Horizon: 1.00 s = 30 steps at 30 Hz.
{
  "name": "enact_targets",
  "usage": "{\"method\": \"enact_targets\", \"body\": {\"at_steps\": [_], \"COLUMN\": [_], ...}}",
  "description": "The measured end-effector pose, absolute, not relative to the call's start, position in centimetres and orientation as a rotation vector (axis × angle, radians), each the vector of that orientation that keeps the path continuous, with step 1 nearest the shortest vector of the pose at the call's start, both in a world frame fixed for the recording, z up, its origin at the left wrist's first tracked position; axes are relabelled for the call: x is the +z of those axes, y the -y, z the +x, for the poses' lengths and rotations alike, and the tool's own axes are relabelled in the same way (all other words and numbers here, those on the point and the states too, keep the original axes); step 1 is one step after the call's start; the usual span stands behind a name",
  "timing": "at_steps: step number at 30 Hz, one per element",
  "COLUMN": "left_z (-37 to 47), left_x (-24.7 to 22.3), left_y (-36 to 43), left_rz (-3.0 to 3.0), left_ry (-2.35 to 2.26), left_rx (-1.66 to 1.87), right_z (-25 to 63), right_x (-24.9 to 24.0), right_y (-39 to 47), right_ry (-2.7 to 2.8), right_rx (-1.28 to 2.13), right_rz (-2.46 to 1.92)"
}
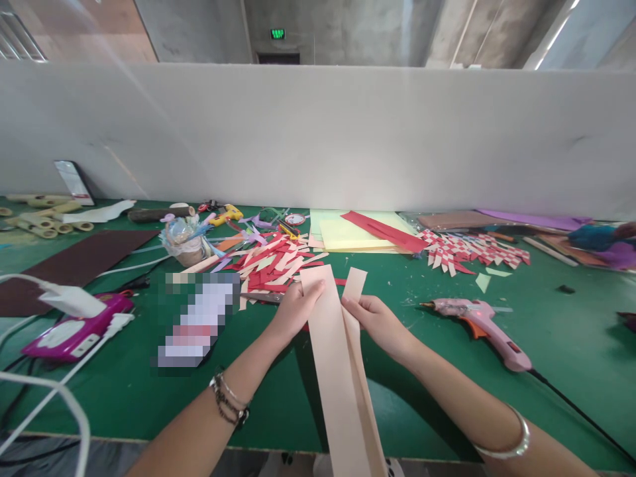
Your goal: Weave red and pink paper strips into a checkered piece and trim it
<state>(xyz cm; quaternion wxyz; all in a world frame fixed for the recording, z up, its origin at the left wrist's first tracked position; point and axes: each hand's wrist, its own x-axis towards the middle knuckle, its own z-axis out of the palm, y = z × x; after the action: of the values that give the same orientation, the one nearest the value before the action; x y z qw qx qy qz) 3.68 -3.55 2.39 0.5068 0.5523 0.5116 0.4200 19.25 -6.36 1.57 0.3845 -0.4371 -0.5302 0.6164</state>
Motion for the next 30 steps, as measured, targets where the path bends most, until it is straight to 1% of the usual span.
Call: {"method": "enact_targets", "body": {"at_steps": [6, 9, 12, 16, 20, 25, 30], "left_z": [2.99, 3.12, 3.44, 3.56, 3.52, 3.62, 3.64], "left_x": [2.21, 2.22, 2.34, 2.3, 2.26, 2.35, 2.1], "left_y": [2.8, 2.99, 3.38, 3.48, 3.35, 3.54, 3.65], "left_rz": [1.244, 1.257, 1.278, 1.296, 1.32, 1.364, 1.394], "left_ry": [-1.26, -1.281, -1.298, -1.309, -1.25, -1.162, -1.148], "left_rx": [1.096, 1.078, 1.054, 1.036, 0.994, 0.891, 0.861], "right_z": [19.46, 19.37, 19.18, 19.05, 19.17, 19.36, 19.31], "right_x": [1.46, 1.85, 2.15, 2.01, 1.96, 2.11, 2.08], "right_y": [6.05, 6.3, 6.66, 6.8, 6.67, 6.62, 6.64], "right_ry": [1.305, 1.25, 1.332, 1.488, 1.378, 1.341, 1.323], "right_rx": [1.496, 1.544, 1.594, 1.535, 1.499, 1.365, 1.461], "right_rz": [-1.196, -1.167, -1.144, -1.12, -1.225, -1.314, -1.324]}}
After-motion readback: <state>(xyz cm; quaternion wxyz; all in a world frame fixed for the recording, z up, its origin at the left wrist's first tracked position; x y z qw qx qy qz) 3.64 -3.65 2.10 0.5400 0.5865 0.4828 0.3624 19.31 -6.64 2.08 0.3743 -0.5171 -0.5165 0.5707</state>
